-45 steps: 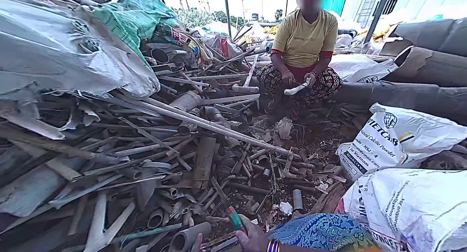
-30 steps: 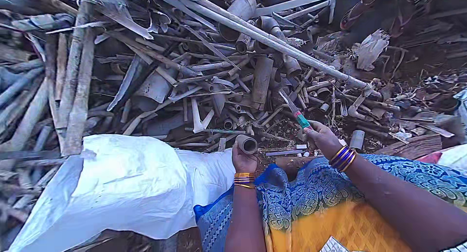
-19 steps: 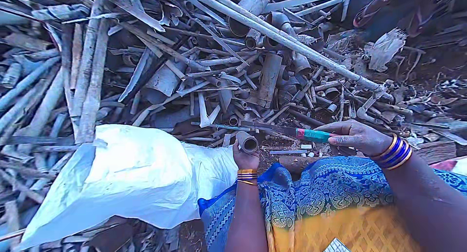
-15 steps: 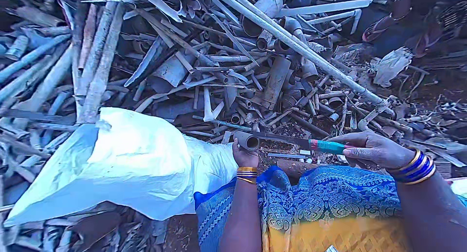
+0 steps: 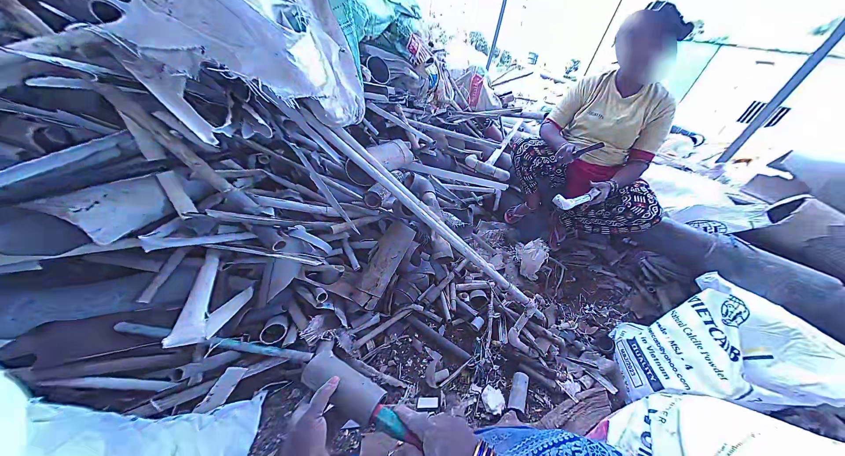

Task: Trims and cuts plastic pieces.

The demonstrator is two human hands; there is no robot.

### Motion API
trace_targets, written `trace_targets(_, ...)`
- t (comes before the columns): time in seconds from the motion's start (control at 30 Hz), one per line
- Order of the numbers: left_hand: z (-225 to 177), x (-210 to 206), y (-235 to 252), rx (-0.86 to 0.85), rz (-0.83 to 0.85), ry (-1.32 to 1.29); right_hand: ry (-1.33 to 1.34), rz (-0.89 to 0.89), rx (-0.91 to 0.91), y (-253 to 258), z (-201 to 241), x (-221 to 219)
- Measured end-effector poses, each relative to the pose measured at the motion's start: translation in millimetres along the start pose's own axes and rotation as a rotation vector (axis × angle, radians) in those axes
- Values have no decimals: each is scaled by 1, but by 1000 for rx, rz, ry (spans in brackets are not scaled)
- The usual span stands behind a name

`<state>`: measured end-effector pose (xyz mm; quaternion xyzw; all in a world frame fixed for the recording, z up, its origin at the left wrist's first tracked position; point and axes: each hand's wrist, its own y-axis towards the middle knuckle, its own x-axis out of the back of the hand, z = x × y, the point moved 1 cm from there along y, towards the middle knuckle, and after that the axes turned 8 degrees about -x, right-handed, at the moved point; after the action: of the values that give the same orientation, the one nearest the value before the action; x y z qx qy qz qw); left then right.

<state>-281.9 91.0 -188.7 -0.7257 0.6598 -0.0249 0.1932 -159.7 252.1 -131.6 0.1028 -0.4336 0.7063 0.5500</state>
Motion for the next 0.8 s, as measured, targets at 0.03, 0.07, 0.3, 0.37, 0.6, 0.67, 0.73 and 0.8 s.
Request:
trace_targets(0.03,-1,1,0,6,6,-1,-2,-1,2,3,-2,-3)
trace_targets(0.07,0,2,0,0,4,3,-9,2,-2,6,-5,-3)
trace_targets(0.3,-1,7,1,-10,-17,17,2,40,-1,9,-5,-1)
trace_targets(0.37,-4,5,-2,-13,-21,22,47,46,25,10,-6,-4)
trace_targets(0.6,-10,9,6,-52,-20,-250,1237,343,54,13,-28,-9)
trace_targets(0.67,-21,14,10,-98,-32,-336,1306,459,95,15,-37,1)
trace_targets(0.73,-27,16,11,-171,-119,-324,988,382,65,15,-45,17)
trace_targets(0.8,-26,20,16,-246,-253,-241,593,287,-57,15,-50,38)
